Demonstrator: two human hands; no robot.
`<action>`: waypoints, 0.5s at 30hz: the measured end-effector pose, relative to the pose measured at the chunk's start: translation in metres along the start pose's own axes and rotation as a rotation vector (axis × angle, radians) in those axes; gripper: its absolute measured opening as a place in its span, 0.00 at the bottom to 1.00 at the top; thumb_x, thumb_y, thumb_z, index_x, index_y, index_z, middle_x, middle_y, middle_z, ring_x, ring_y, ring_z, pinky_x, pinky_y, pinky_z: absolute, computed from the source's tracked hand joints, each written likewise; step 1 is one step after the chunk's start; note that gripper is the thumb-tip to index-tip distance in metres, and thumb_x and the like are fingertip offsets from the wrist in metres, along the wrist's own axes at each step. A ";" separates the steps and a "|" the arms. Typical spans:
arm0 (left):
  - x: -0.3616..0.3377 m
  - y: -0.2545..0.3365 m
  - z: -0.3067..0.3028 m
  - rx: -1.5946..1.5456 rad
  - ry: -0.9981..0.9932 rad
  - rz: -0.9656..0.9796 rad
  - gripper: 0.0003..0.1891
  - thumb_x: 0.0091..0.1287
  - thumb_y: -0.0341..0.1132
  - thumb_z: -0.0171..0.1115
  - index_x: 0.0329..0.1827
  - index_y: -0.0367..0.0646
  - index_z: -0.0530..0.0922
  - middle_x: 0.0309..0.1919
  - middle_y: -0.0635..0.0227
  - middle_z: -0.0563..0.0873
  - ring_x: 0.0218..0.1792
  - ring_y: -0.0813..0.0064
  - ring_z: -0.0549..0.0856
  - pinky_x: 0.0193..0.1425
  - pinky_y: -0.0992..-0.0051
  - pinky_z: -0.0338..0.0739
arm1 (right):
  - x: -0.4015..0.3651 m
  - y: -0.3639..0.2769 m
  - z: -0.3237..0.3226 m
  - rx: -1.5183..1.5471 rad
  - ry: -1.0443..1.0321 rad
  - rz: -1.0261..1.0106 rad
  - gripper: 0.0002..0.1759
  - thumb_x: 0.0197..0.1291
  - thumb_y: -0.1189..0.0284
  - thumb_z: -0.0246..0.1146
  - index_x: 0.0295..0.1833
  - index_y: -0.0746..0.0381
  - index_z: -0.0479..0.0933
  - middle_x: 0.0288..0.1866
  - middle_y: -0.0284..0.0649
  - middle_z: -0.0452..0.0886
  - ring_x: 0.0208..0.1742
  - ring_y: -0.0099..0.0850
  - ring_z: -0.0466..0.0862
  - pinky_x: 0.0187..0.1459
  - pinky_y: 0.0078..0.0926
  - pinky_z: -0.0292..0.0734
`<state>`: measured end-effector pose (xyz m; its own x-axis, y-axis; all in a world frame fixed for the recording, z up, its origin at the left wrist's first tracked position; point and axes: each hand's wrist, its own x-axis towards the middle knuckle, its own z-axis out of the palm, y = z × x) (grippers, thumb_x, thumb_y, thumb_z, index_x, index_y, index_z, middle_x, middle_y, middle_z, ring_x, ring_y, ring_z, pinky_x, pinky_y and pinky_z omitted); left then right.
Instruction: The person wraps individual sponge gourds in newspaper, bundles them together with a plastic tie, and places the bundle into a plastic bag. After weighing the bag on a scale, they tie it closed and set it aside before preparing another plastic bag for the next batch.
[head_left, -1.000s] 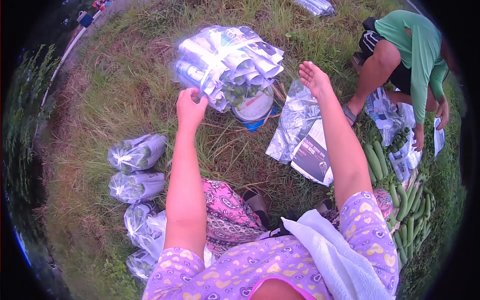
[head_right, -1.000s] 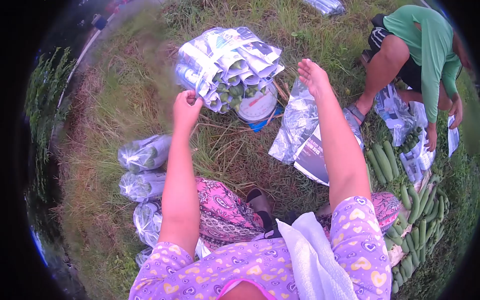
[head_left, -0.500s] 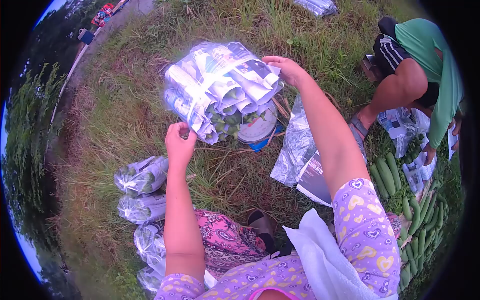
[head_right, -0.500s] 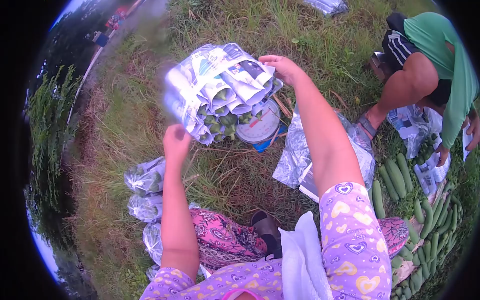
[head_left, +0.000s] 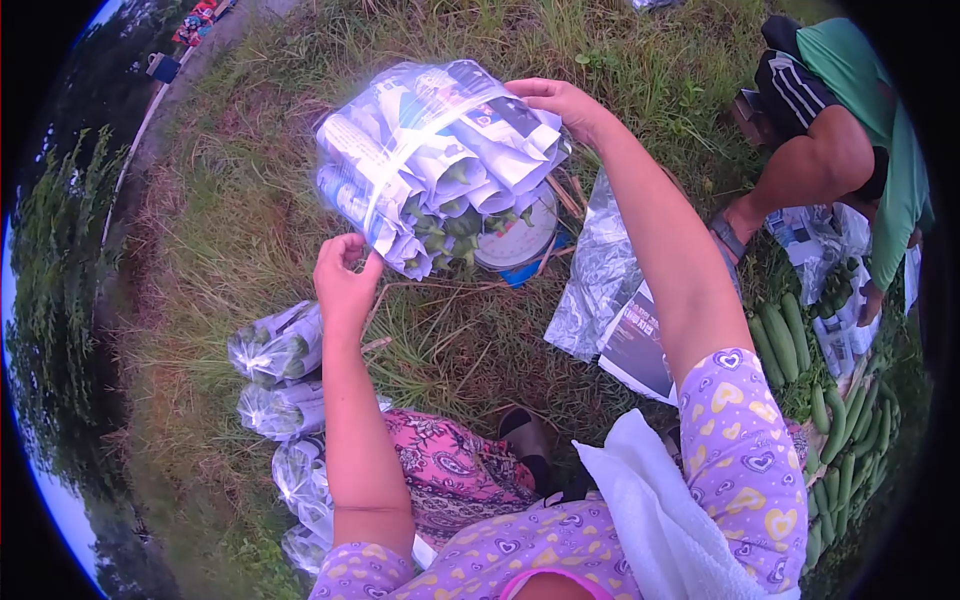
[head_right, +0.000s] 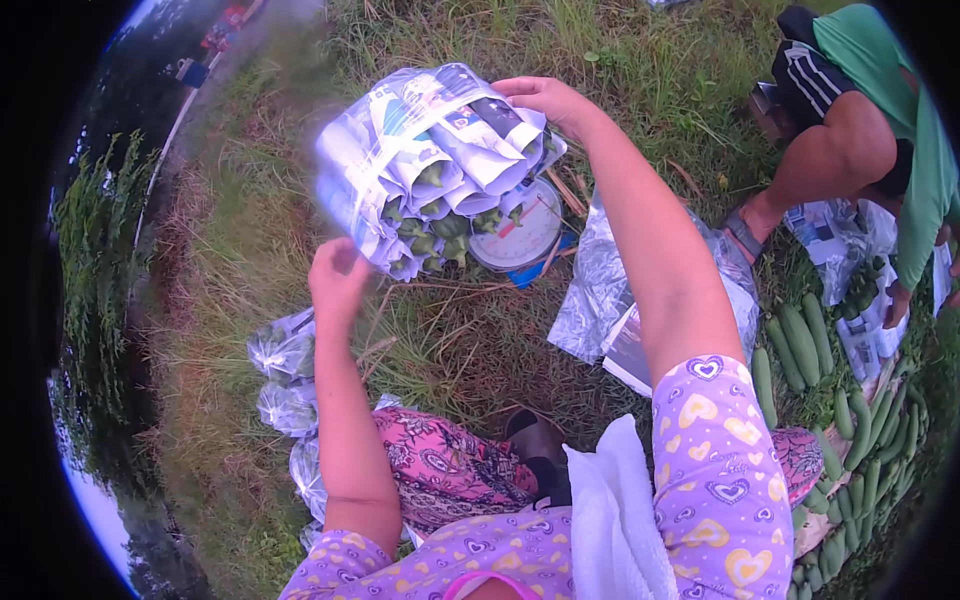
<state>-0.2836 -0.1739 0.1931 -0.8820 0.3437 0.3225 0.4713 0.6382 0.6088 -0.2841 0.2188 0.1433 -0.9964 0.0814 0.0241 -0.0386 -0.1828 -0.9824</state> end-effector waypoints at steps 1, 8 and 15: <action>0.000 0.001 -0.001 0.014 0.001 -0.004 0.15 0.51 0.35 0.69 0.38 0.35 0.79 0.34 0.64 0.81 0.36 0.71 0.81 0.44 0.72 0.75 | 0.000 -0.003 0.002 -0.075 0.023 -0.016 0.23 0.58 0.75 0.62 0.61 0.60 0.74 0.56 0.38 0.79 0.51 0.24 0.81 0.55 0.24 0.76; 0.001 -0.002 0.000 0.088 -0.015 -0.017 0.13 0.52 0.34 0.69 0.36 0.35 0.79 0.34 0.64 0.82 0.35 0.71 0.81 0.43 0.72 0.75 | 0.001 -0.010 0.007 -0.259 0.079 -0.032 0.21 0.56 0.73 0.64 0.57 0.60 0.78 0.54 0.39 0.81 0.51 0.27 0.81 0.55 0.27 0.75; 0.002 0.005 0.006 0.134 0.009 0.016 0.10 0.55 0.32 0.65 0.34 0.33 0.78 0.30 0.60 0.81 0.32 0.67 0.81 0.40 0.71 0.74 | 0.010 -0.005 0.006 -0.598 0.171 -0.132 0.15 0.57 0.75 0.62 0.51 0.61 0.80 0.43 0.37 0.84 0.41 0.23 0.82 0.45 0.22 0.76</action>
<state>-0.2828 -0.1666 0.1922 -0.8743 0.3484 0.3380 0.4806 0.7193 0.5017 -0.2941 0.2143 0.1498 -0.9581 0.2302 0.1703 -0.0619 0.4141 -0.9081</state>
